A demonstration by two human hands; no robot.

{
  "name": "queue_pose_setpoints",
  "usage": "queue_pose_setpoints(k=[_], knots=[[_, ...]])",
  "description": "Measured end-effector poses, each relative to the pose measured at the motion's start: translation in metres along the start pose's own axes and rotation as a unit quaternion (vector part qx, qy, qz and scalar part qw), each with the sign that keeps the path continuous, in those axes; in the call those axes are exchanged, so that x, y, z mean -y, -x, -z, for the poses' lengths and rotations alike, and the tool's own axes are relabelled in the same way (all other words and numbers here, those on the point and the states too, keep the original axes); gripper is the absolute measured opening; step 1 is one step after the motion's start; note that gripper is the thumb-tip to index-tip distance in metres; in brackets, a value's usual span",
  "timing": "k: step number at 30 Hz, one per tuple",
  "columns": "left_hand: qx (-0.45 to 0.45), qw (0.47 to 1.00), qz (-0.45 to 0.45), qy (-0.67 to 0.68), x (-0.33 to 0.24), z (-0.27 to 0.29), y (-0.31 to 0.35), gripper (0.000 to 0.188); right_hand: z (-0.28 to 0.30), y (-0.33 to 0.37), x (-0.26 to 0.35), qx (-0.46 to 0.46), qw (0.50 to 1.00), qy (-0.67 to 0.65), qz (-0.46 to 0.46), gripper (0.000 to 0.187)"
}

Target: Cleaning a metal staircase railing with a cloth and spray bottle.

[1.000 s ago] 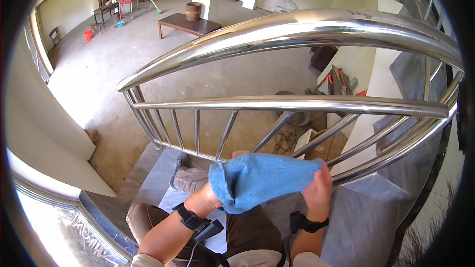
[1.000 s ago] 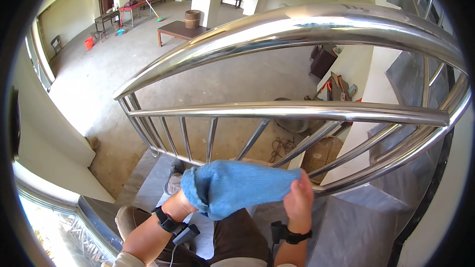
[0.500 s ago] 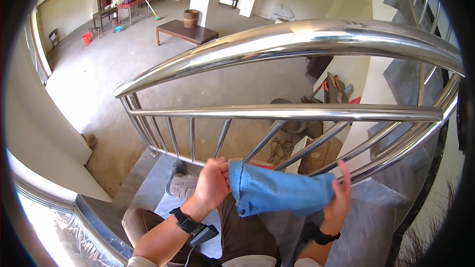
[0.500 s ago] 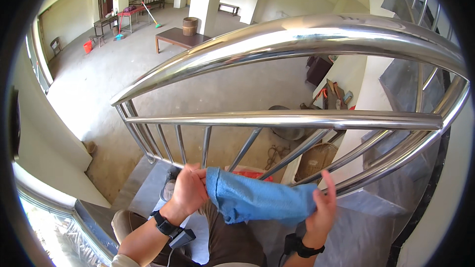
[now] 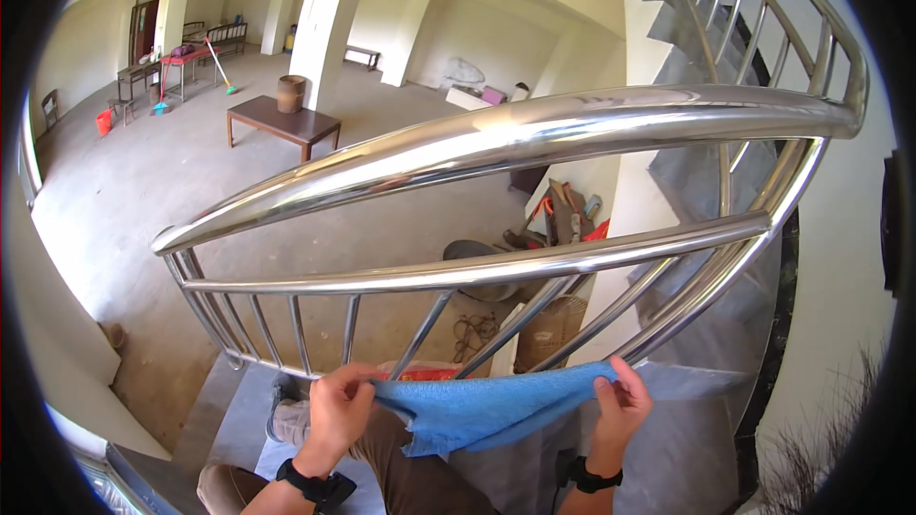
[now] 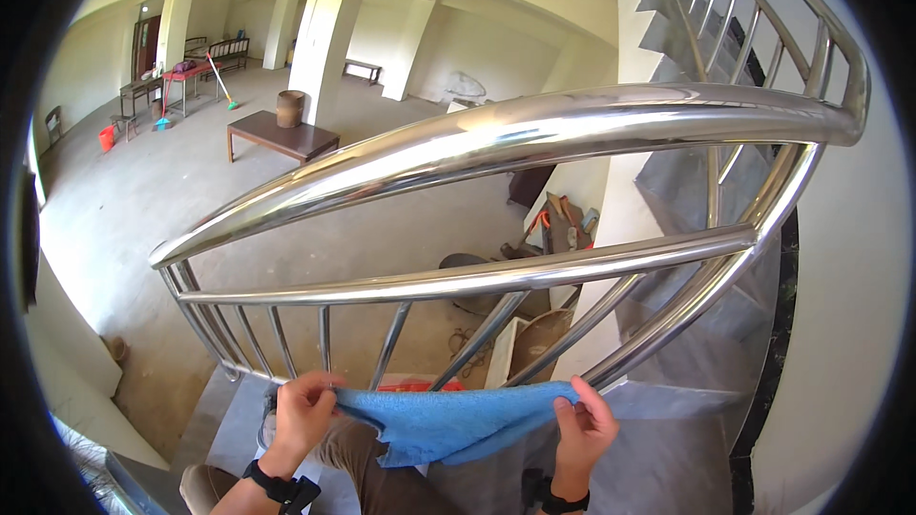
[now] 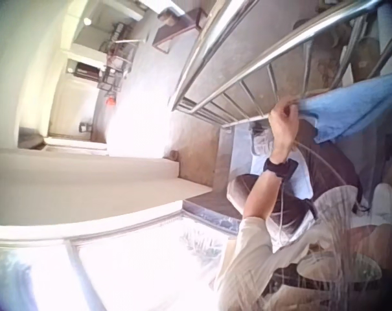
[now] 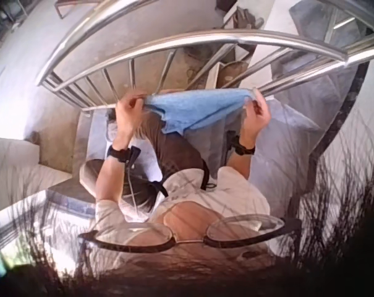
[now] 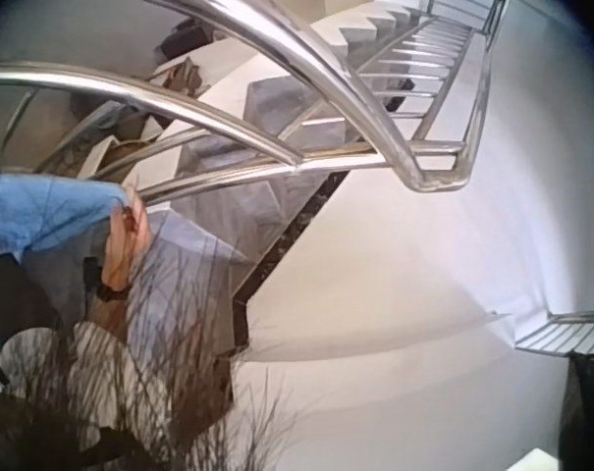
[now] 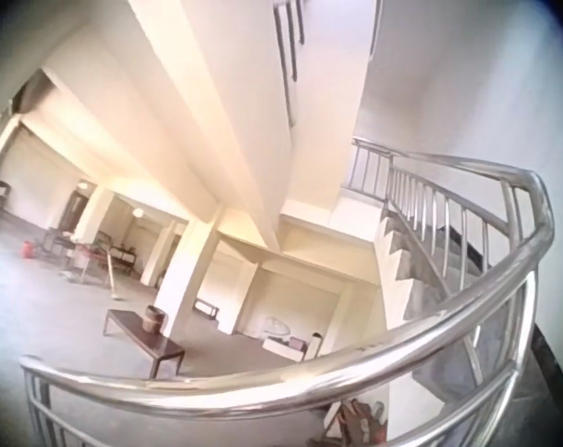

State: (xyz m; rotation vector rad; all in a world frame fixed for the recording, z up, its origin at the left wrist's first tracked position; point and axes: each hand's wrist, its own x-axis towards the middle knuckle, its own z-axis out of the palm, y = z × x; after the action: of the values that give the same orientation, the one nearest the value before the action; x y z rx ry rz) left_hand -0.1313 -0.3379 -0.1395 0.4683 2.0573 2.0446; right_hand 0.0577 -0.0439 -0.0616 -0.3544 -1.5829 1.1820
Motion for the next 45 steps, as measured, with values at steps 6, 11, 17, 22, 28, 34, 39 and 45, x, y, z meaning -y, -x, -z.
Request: queue_pose_setpoints(k=[6,11,17,22,28,34,39,45], knots=[[-0.014,0.992,-0.048,0.117,-0.014,-0.004,0.000,0.017,0.006,-0.010,0.013,0.062,0.988,0.123,0.076,0.042],[-0.066,0.946,-0.257,-0.187,-0.032,0.009,0.003,0.031,0.008,-0.023,0.026,0.110,0.933,0.294,0.173,0.036],[-0.035,0.987,-0.157,-0.006,-0.034,0.016,0.003,0.013,-0.003,-0.029,0.005,0.231,0.971,0.030,0.053,0.018],[0.050,0.982,-0.047,0.177,-0.026,0.010,0.004,0.008,0.003,-0.015,-0.048,0.091,0.970,-0.030,-0.222,0.016],[0.182,0.928,-0.010,0.324,-0.037,-0.011,0.027,0.025,-0.085,0.053,0.001,0.156,0.951,-0.128,-0.234,0.024],[0.304,0.905,-0.030,0.295,-0.055,-0.012,0.026,0.035,-0.116,0.068,0.039,0.278,0.939,-0.160,-0.126,0.033],[0.298,0.911,-0.077,0.274,-0.050,-0.002,0.020,0.030,-0.102,0.047,0.028,0.317,0.923,-0.097,-0.193,0.036],[0.204,0.932,-0.068,0.292,-0.035,0.009,-0.004,0.051,-0.107,0.026,0.047,0.298,0.881,-0.277,-0.241,0.038]])
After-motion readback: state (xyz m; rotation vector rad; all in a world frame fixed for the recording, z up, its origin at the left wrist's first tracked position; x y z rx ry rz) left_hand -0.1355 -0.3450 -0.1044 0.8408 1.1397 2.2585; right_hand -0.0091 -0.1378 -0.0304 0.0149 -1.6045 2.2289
